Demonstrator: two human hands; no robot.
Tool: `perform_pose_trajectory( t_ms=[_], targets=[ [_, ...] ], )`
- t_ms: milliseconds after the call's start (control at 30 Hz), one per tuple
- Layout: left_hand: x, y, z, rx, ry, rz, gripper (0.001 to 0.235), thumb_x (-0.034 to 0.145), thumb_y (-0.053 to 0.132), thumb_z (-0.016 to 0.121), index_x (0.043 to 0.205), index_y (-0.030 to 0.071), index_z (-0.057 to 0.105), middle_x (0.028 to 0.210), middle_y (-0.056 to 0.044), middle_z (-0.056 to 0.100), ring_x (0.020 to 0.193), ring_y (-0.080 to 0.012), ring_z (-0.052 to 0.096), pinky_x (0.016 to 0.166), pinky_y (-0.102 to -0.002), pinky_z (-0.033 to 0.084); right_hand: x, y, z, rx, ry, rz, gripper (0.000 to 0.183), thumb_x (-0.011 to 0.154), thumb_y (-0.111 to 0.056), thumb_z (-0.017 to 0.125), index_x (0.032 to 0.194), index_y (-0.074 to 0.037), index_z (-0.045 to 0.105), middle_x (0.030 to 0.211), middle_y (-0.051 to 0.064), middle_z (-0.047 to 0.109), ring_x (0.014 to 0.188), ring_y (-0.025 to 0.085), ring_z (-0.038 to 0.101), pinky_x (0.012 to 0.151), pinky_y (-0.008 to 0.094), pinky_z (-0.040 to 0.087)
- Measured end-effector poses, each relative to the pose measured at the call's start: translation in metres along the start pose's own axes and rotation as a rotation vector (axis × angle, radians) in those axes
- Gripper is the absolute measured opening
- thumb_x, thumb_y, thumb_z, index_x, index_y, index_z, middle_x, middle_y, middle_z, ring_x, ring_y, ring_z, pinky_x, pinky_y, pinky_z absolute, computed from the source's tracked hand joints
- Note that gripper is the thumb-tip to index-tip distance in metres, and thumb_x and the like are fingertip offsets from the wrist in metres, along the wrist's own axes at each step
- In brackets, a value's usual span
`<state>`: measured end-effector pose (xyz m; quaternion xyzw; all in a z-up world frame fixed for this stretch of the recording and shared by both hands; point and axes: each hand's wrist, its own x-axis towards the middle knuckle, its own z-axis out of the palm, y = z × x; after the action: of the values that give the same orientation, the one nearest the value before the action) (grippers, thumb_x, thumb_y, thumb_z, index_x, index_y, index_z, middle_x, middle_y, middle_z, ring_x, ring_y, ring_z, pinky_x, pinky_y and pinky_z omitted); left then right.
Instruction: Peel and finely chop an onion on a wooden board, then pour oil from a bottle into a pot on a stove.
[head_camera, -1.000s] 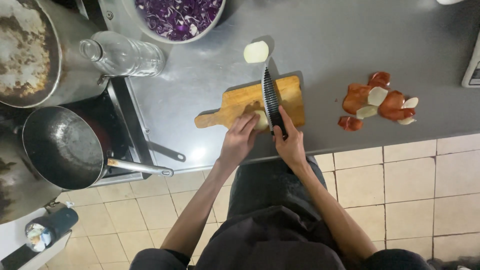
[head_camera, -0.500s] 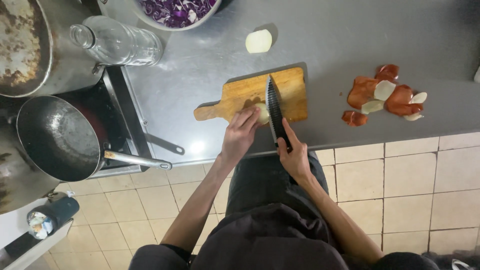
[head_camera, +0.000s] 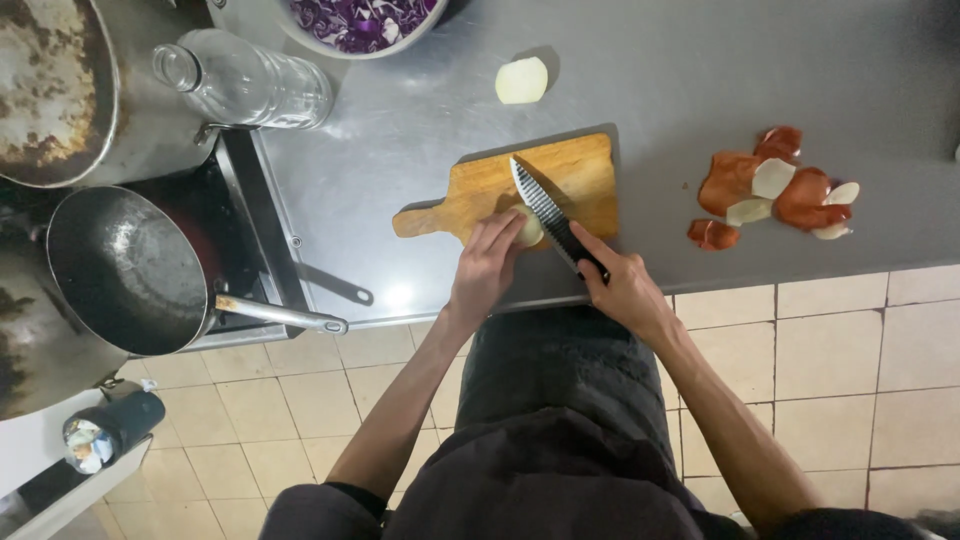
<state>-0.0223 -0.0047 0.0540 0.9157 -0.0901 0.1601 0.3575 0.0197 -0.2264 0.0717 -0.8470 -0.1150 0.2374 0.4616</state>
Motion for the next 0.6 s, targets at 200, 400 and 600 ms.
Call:
perform_pose_trajectory(
  t_ms=[200,400,600],
  targets=[
    [-0.005,-0.003,0.002,0.028,-0.005,-0.001,0.045,0.083,-0.007,0.075,0.127,-0.002,0.065,0.130,-0.014,0.065,0.111,-0.0324,0.064,0.095,-0.038,0.057,0.014,-0.007,-0.008,-0.089,-0.042,-0.055,0.060,0.094,-0.009,0.066,0.150,-0.027,0.054,0.079,0.026,0.069,0.055,0.036,0.063,0.058,0.045,0.051],
    [-0.005,-0.001,0.003,0.017,-0.020,-0.028,0.042,0.084,-0.005,0.076,0.125,0.000,0.068,0.126,-0.012,0.067,0.109,-0.0312,0.065,0.092,-0.038,0.057,0.026,0.000,-0.013,-0.166,-0.126,-0.132,0.064,0.092,-0.009,0.067,0.151,-0.030,0.053,0.073,0.024,0.067,0.048,0.028,0.058,0.053,0.043,0.050],
    [-0.006,-0.002,0.005,0.028,-0.010,-0.022,0.042,0.086,-0.004,0.076,0.127,0.000,0.067,0.128,-0.012,0.066,0.109,-0.0294,0.066,0.093,-0.037,0.057,0.018,0.005,-0.025,-0.214,-0.217,0.003,0.062,0.093,-0.011,0.066,0.150,-0.033,0.051,0.065,0.021,0.068,0.047,0.028,0.059,0.051,0.043,0.050]
  ],
)
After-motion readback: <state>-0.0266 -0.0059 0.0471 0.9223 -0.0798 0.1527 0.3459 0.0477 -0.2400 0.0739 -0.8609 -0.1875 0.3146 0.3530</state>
